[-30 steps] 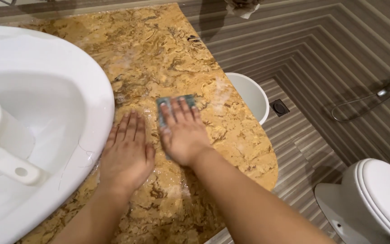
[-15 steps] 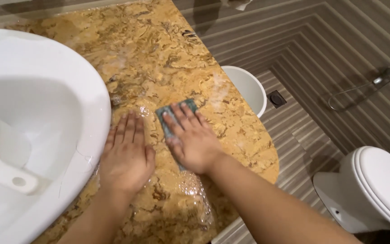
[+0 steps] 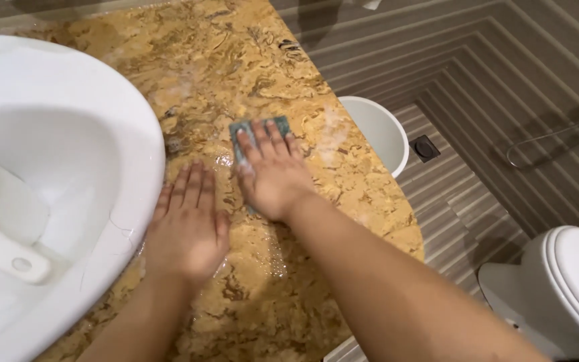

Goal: The person cleans a bathroom counter and sink by scrubbing the stone surface with a sponge. They move a plastic pitcher and scrub the faucet, the rim of the sink, and the surrounding wall tiles.

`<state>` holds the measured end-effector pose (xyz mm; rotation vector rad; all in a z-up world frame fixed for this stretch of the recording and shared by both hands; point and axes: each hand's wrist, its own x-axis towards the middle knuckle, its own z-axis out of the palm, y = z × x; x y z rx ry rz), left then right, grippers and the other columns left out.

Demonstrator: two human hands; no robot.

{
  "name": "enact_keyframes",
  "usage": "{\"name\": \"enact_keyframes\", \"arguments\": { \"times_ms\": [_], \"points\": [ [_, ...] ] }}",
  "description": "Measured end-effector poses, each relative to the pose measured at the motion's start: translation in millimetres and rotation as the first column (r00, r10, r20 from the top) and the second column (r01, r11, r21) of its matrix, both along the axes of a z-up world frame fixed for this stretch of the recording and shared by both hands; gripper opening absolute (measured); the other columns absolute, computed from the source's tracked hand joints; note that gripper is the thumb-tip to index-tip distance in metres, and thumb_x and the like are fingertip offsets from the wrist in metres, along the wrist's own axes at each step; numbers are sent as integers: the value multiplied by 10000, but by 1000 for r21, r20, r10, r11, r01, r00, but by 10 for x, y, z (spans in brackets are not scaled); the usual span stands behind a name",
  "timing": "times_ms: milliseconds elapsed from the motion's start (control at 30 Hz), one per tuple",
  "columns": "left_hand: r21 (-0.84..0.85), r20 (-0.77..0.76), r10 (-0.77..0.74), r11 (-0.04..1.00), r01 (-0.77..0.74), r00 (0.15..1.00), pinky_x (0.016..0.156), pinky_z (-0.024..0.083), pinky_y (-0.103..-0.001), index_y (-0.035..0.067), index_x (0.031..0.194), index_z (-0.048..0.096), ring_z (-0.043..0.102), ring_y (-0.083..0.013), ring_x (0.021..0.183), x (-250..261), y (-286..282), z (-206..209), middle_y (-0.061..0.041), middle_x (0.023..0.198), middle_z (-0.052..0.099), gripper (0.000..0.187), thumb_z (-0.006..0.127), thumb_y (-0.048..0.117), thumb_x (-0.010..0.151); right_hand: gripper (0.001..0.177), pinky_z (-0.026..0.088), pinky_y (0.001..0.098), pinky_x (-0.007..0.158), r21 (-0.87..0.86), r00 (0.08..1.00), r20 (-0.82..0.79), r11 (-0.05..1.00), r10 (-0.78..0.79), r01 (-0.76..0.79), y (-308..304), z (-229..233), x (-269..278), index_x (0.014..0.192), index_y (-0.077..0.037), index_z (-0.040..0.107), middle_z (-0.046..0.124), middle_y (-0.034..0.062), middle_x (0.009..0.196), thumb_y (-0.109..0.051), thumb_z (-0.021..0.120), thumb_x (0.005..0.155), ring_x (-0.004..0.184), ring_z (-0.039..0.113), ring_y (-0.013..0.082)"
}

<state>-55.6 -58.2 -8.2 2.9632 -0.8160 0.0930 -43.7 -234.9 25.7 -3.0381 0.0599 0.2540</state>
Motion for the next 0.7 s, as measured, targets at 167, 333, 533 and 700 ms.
{"name": "enact_keyframes", "arguments": {
  "times_ms": [167,333,533,700],
  "points": [
    [-40,15,45,998,-44,999,1220,126,-410,55,1551,292,182,-244,1523,-16,-48,-76,-112,1646,248,659,301,366,971,663,29,483,1246,47,976,120,981,181,-188,112,-52,-650,1616,-100,195,85,157,1696,-395,256,1026,1563,33,335],
    [-99,11,140,985,-138,990,1241,141,-414,44,1550,323,201,-254,1540,-245,-324,-56,-129,1651,277,642,313,359,991,663,83,451,1286,211,992,51,969,117,-126,-11,117,-1282,1558,-142,363,287,118,1664,-445,361,968,1581,169,292],
    [26,-59,75,997,-73,995,1232,136,-389,55,1577,254,170,-241,1546,-422,-624,56,-116,1668,219,688,266,401,983,671,52,460,1243,121,999,52,993,13,-19,-391,89,-1032,1590,-135,265,186,173,1661,-442,325,997,1550,104,336],
    [60,-74,89,995,-84,993,1192,113,-389,71,1617,175,137,-253,1553,-378,-670,35,-115,1695,141,744,237,427,967,675,8,455,1239,52,996,-11,995,-87,87,-569,96,-454,1611,-141,126,26,128,1693,-430,243,1012,1561,-13,295]
  ]
}}
